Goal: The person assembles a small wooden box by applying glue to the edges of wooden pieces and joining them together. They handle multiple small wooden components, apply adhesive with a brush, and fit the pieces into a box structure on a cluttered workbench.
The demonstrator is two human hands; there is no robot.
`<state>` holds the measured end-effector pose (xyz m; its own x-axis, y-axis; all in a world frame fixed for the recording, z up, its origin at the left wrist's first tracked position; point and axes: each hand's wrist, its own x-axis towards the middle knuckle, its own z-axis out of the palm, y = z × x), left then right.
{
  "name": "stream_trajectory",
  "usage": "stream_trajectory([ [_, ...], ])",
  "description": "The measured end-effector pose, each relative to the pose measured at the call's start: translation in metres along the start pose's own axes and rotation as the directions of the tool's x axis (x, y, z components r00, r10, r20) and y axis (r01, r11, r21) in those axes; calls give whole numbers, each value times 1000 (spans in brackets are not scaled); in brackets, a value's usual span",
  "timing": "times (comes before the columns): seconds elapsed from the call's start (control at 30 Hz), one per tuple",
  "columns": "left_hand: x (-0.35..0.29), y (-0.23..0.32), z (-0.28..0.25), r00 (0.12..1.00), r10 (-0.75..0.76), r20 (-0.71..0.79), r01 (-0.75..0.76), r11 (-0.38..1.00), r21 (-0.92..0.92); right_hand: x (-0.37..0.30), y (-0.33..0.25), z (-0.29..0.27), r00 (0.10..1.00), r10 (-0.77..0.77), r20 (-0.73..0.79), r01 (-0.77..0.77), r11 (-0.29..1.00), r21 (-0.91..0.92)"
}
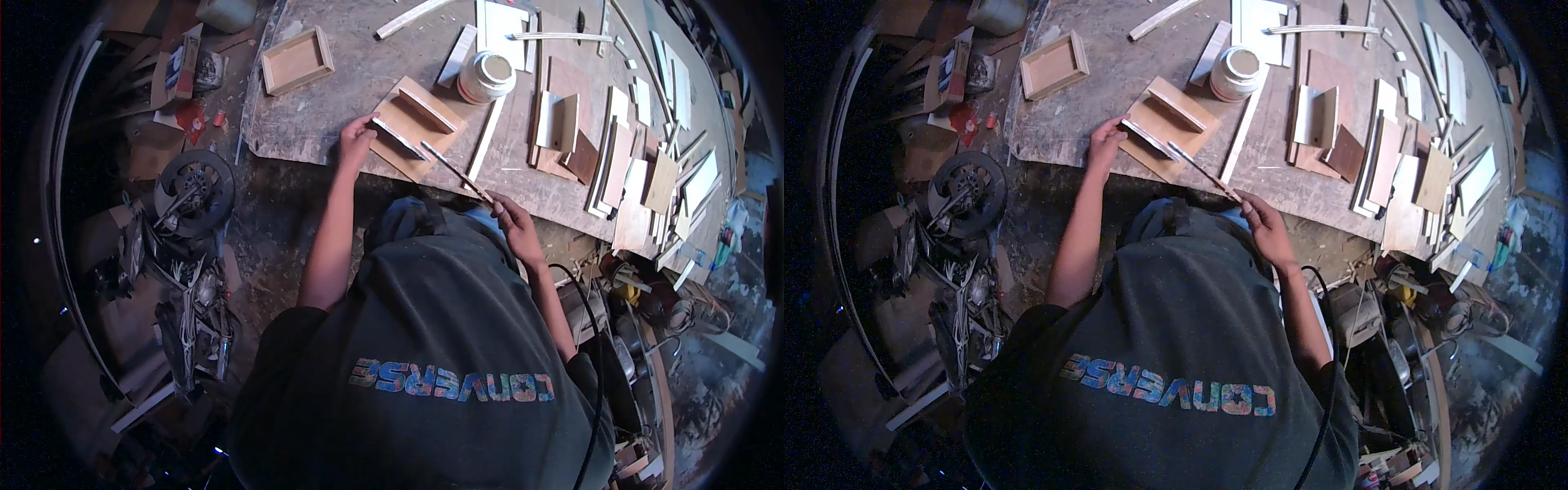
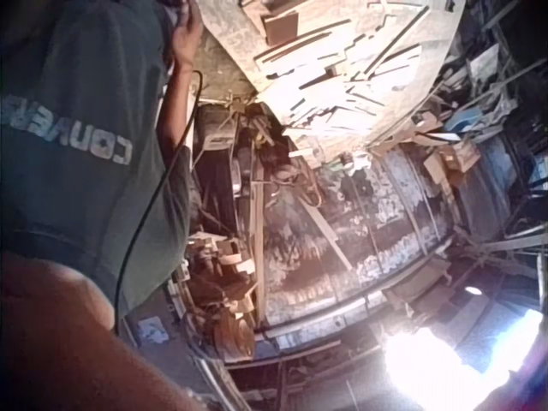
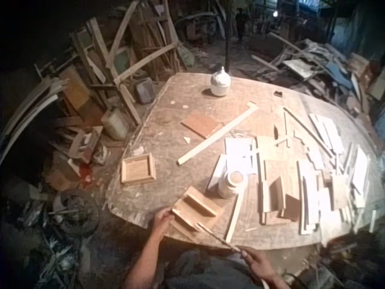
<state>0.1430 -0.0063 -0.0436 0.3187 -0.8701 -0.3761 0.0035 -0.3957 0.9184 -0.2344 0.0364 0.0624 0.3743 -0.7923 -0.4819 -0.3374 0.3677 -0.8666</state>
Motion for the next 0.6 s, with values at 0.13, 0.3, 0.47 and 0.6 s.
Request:
stream_trajectory([
  [0.13, -1, -1, 0, 1000, 20, -3, -20, 1000, -5, 6, 7, -1, 994, 108, 31, -108, 994, -22],
  [0.3, 7, -14, -3, 999, 37, 13, -36, 999, -41, 7, 11, 5, 991, -134, -10, 133, 988, -83],
  [0.47, 4, -10, 1, 998, 62, -17, -63, 997, -50, 7, 7, 3, 988, -150, -48, 138, 970, -198],
  [0.6, 3, -6, 0, 997, 77, -21, -78, 997, -17, 12, 16, 5, 982, -171, -78, 152, 966, -209],
])
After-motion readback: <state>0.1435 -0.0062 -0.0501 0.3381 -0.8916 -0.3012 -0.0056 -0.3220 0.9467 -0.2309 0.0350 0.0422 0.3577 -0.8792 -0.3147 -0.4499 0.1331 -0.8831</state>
